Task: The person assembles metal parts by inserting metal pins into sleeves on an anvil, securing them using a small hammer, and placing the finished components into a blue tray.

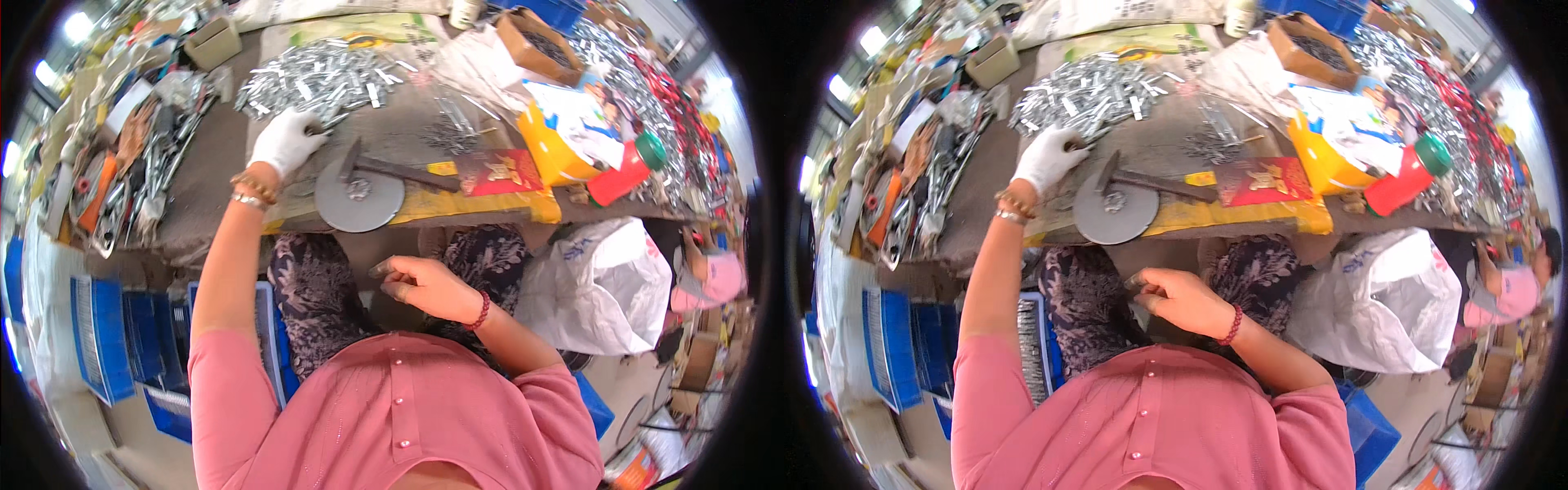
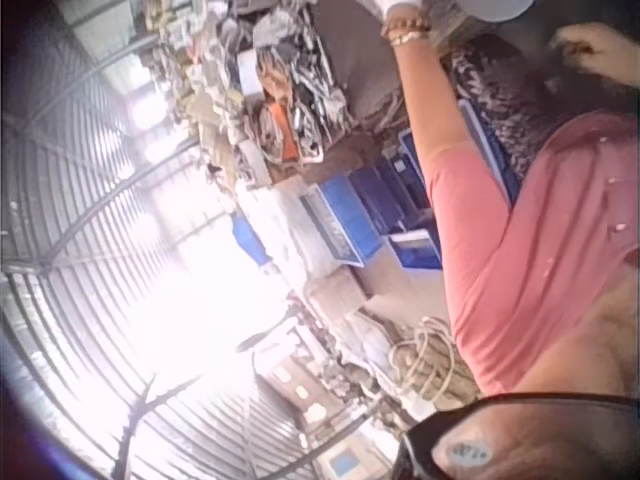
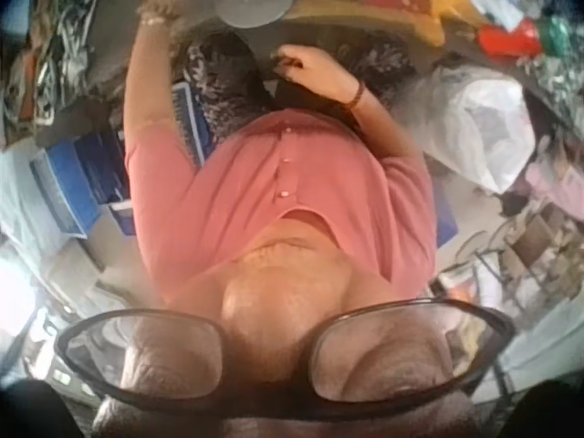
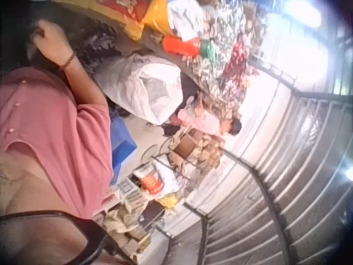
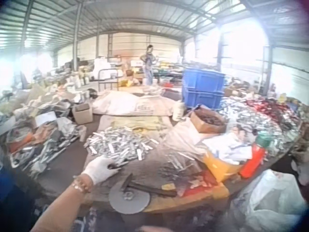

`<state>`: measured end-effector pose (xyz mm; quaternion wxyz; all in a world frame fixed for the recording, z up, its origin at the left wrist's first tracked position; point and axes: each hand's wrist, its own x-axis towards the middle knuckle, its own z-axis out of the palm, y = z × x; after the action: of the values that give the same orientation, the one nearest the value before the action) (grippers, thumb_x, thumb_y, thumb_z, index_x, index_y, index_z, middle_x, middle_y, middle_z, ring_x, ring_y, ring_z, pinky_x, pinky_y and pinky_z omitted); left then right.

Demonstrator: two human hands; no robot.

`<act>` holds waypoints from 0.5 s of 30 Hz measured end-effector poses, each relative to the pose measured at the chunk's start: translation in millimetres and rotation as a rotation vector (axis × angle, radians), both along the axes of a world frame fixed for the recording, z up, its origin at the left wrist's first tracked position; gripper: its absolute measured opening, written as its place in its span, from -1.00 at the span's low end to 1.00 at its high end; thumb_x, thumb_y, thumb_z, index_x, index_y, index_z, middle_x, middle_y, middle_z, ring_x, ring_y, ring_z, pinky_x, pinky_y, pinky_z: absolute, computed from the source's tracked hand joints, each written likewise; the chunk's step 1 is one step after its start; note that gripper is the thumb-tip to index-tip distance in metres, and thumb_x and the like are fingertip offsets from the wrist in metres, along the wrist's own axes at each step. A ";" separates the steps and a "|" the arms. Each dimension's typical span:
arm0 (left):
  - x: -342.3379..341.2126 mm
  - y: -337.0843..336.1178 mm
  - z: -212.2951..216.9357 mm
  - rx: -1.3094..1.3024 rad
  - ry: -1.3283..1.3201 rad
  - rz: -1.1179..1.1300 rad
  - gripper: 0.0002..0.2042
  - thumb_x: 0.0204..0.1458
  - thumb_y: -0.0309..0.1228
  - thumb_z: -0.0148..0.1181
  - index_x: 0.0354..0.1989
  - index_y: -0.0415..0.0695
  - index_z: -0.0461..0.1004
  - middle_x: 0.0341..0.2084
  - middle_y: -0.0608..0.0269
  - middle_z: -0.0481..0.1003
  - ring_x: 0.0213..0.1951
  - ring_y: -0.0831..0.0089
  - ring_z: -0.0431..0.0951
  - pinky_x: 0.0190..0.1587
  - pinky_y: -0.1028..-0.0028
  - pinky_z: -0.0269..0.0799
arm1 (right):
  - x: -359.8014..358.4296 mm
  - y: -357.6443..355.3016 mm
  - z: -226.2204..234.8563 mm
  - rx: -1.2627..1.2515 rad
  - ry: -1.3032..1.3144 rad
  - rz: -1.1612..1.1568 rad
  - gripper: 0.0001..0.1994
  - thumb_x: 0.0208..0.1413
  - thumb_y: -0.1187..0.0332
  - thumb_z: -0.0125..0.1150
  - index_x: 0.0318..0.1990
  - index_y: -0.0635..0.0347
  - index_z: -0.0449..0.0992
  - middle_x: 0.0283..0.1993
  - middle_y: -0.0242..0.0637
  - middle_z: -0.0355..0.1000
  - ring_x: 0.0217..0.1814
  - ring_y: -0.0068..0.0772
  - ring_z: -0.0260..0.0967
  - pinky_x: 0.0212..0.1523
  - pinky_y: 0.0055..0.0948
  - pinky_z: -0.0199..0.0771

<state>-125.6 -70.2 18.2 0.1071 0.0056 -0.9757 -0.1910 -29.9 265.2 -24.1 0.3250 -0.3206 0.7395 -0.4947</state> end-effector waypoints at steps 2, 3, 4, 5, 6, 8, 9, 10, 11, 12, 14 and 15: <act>1.2 -8.3 1.5 0.005 -0.015 -0.061 -0.72 0.08 -0.26 0.37 -0.21 -0.25 0.65 -0.28 -0.13 0.57 -0.16 -0.06 0.58 -0.03 0.14 0.49 | -4.5 6.1 11.1 -0.029 0.053 0.011 -0.73 0.28 0.39 0.28 0.08 0.26 0.55 -0.18 -0.08 0.63 -0.19 -0.26 0.61 -0.13 -0.34 0.57; 6.2 -8.5 -0.1 -0.013 0.009 -0.081 -0.73 0.08 -0.27 0.37 -0.23 -0.26 0.63 -0.28 -0.10 0.56 -0.17 -0.05 0.58 -0.05 0.14 0.49 | -9.6 11.4 17.8 -0.028 0.054 -0.014 -0.73 0.28 0.39 0.28 0.08 0.26 0.55 -0.18 -0.08 0.63 -0.19 -0.26 0.61 -0.13 -0.34 0.57; 15.0 -9.7 4.1 -0.015 0.013 -0.096 -0.73 0.08 -0.27 0.37 -0.23 -0.26 0.63 -0.28 -0.10 0.56 -0.17 -0.05 0.58 -0.05 0.14 0.49 | -15.6 15.4 29.6 -0.052 0.113 -0.026 -0.74 0.28 0.39 0.28 0.07 0.26 0.56 -0.19 -0.09 0.63 -0.18 -0.30 0.61 -0.13 -0.34 0.57; 21.3 -8.4 5.6 -0.037 0.000 -0.036 -0.74 0.08 -0.28 0.38 -0.24 -0.26 0.62 -0.29 -0.08 0.54 -0.18 -0.03 0.58 -0.06 0.17 0.49 | -23.7 21.0 41.1 -0.072 0.169 -0.043 -0.75 0.28 0.38 0.28 0.06 0.25 0.57 -0.21 -0.10 0.63 -0.18 -0.33 0.60 -0.13 -0.35 0.58; 27.6 -8.3 6.7 -0.060 -0.014 0.027 -0.75 0.08 -0.30 0.39 -0.26 -0.26 0.61 -0.29 -0.05 0.53 -0.19 0.00 0.58 -0.08 0.19 0.50 | -35.5 25.7 56.2 -0.081 0.099 -0.090 -0.76 0.28 0.38 0.29 0.03 0.26 0.60 -0.23 -0.11 0.63 -0.18 -0.39 0.60 -0.12 -0.36 0.58; 43.2 -10.9 13.6 -0.078 -0.008 0.022 -0.78 0.06 -0.30 0.39 -0.29 -0.22 0.62 -0.28 -0.04 0.54 -0.17 -0.01 0.58 -0.07 0.18 0.51 | -69.7 38.8 74.7 0.041 0.397 -0.168 -0.80 0.22 0.41 0.30 -0.05 0.26 0.61 -0.30 -0.10 0.58 -0.24 -0.45 0.56 -0.17 -0.38 0.55; 47.5 -10.6 15.7 -0.095 -0.004 0.028 -0.80 0.05 -0.30 0.40 -0.33 -0.19 0.62 -0.27 -0.02 0.56 -0.15 -0.01 0.58 -0.07 0.17 0.53 | -89.9 41.7 66.5 -0.124 0.502 -0.327 -0.85 0.18 0.42 0.27 -0.13 0.24 0.59 -0.32 -0.06 0.53 -0.26 -0.27 0.57 -0.20 -0.31 0.55; 57.4 -14.4 17.2 -0.102 0.004 0.030 -0.80 0.05 -0.30 0.40 -0.33 -0.19 0.62 -0.27 -0.02 0.56 -0.15 -0.01 0.58 -0.07 0.17 0.53 | -112.1 40.3 72.0 -0.016 0.777 -0.425 -0.87 0.15 0.40 0.25 -0.20 0.24 0.57 -0.30 -0.04 0.52 -0.22 -0.02 0.57 -0.17 -0.19 0.57; 67.0 -17.1 19.6 -0.043 0.045 0.018 -0.80 0.04 -0.34 0.41 -0.33 -0.22 0.61 -0.29 -0.01 0.54 -0.18 0.01 0.58 -0.09 0.20 0.52 | -135.2 43.5 68.2 -0.016 0.948 -0.512 -0.86 0.12 0.39 0.25 -0.20 0.23 0.58 -0.24 -0.02 0.55 -0.15 0.13 0.55 -0.14 -0.09 0.57; 73.8 -17.5 19.5 0.022 0.089 -0.001 -0.81 0.03 -0.37 0.42 -0.33 -0.24 0.59 -0.30 0.00 0.52 -0.21 0.04 0.57 -0.10 0.22 0.51 | -158.1 46.2 62.9 0.006 0.973 -0.604 -0.86 0.12 0.39 0.25 -0.19 0.21 0.58 -0.21 -0.03 0.56 -0.12 0.11 0.56 -0.13 -0.05 0.57; 86.6 -16.0 21.2 -0.062 0.104 0.015 -0.82 -0.02 -0.41 0.44 -0.33 -0.24 0.60 -0.29 0.02 0.54 -0.16 0.04 0.58 -0.06 0.24 0.52 | -188.7 49.6 56.4 0.166 0.960 -0.613 -0.81 0.11 0.41 0.22 -0.12 0.23 0.55 -0.16 0.02 0.57 -0.08 0.17 0.56 -0.08 0.01 0.57; 90.6 -20.4 10.7 -0.100 0.257 -0.040 -0.82 -0.06 -0.44 0.45 -0.32 -0.24 0.61 -0.24 0.01 0.57 -0.12 0.02 0.58 -0.03 0.24 0.53 | -210.0 47.2 43.7 0.217 1.025 -0.623 -0.77 0.10 0.42 0.22 -0.08 0.24 0.54 -0.14 0.04 0.57 -0.07 0.19 0.56 -0.05 0.02 0.57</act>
<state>-35.0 -90.6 28.9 0.2274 -0.0438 -0.9622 -0.1436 -239.9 312.4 19.6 -0.2015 -0.2515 0.9071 -0.2709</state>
